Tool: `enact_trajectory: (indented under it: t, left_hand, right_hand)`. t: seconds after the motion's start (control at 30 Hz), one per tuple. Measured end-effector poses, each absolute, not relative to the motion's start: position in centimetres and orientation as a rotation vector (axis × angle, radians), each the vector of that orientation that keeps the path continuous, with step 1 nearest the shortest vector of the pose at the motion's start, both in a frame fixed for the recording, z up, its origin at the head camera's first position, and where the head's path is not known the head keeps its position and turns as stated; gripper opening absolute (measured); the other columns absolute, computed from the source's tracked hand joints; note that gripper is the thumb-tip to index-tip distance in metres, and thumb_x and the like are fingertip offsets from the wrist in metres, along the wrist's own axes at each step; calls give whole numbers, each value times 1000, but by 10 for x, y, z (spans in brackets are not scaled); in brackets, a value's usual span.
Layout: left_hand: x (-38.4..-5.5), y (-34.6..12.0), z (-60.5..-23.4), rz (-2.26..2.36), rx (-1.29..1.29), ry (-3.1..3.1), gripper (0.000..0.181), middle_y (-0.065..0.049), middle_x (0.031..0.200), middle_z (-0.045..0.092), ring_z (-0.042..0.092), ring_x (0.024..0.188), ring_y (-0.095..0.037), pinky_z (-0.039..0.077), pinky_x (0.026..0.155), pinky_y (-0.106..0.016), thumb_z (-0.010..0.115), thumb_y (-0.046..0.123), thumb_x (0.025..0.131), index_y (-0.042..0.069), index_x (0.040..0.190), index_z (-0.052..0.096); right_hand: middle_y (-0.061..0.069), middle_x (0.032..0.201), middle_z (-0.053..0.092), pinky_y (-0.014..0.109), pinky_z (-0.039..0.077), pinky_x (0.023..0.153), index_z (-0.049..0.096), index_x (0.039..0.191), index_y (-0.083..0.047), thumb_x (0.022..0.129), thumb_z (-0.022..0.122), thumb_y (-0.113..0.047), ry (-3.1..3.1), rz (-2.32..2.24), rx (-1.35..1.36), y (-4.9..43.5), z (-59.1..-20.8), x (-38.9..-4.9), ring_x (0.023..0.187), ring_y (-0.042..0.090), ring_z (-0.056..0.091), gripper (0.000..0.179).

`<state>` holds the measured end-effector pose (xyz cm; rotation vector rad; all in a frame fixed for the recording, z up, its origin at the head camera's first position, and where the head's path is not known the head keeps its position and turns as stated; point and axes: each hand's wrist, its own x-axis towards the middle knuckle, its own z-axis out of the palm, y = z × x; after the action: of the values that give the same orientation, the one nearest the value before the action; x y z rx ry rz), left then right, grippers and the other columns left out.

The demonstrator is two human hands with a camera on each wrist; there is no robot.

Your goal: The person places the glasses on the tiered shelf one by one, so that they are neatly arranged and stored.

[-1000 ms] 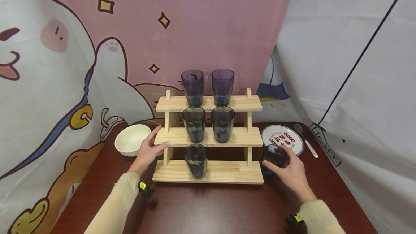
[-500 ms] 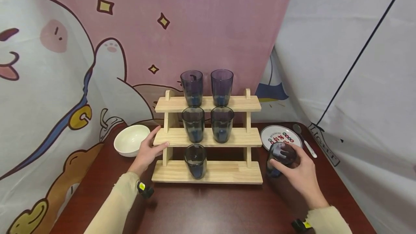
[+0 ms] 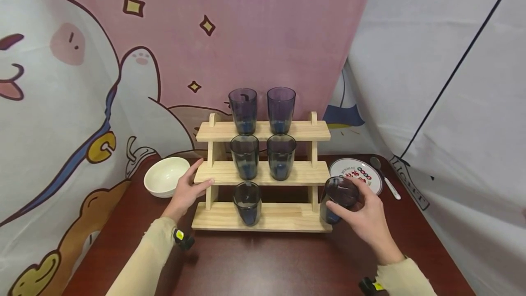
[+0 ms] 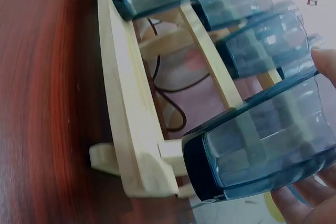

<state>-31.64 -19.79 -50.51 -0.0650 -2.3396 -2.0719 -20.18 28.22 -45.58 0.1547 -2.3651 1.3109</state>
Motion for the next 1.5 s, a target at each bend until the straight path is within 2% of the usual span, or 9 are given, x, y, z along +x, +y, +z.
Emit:
enact_trajectory:
  t: [0.2,0.3,0.53,0.73,0.83,1.0,1.13,1.33,1.5]
  left_hand:
    - [-316,-196,-504,-2058,-67,-2349,87,-22,133,61,70,109,-29,59,94,-49,85,20,91,31,164,39]
    - [-316,-195,-504,-2047,-48,-2355,87,-22,133,61,70,109,-29,59,94,-50,85,19,91,30,164,38]
    - [-317,-196,-504,-2055,-45,-2355,86,-22,134,60,70,110,-29,59,95,-49,85,20,92,33,164,39]
    - [-315,-198,-505,-2053,-26,-2363,86,-21,134,61,71,108,-27,59,95,-48,86,22,90,39,161,41]
    - [-315,-198,-505,-2055,-37,-2355,86,-21,134,61,71,108,-27,59,95,-48,86,22,90,40,161,41]
    - [-316,-197,-505,-2058,-39,-2339,85,-20,132,62,71,107,-27,60,93,-47,86,20,90,38,161,42]
    - [-316,-197,-504,-2070,-41,-2333,84,-20,133,62,71,108,-27,60,93,-47,85,18,91,37,161,42]
    - [-314,-196,-503,-2081,-52,-2336,86,-21,135,61,70,109,-28,59,94,-49,86,20,90,38,161,41]
    - [-315,-196,-504,-2068,-46,-2347,86,-21,136,60,70,110,-28,59,95,-49,86,20,91,38,162,40]
  right_hand:
    - [15,127,66,12,54,74,57,147,-7,80,94,-10,-2392,1319,230,267,-453,-204,96,-4,66,77]
    - [13,127,66,14,55,73,57,147,-9,80,94,-10,-2397,1336,269,261,-453,-206,98,4,68,76]
    - [12,125,69,16,56,75,59,144,-11,78,95,-11,-2387,1381,348,247,-454,-211,101,9,68,76]
    - [11,124,70,23,57,69,60,143,-11,77,96,-14,-2396,1400,402,233,-457,-215,92,21,70,76]
    - [11,124,69,23,59,73,60,142,-10,77,96,-13,-2378,1439,430,226,-458,-217,93,24,71,75]
    - [14,125,69,24,60,84,60,142,-7,77,96,-13,-2367,1482,467,216,-461,-219,102,25,73,75]
    - [13,125,70,25,60,82,60,142,-6,76,97,-15,-2378,1459,476,210,-465,-220,101,25,74,76]
    - [8,123,72,22,58,77,61,142,-9,76,98,-19,-2386,1440,460,204,-471,-223,99,18,73,76]
    - [8,125,72,29,60,79,60,144,-9,77,97,-22,-2412,1455,443,200,-476,-225,102,26,74,77]
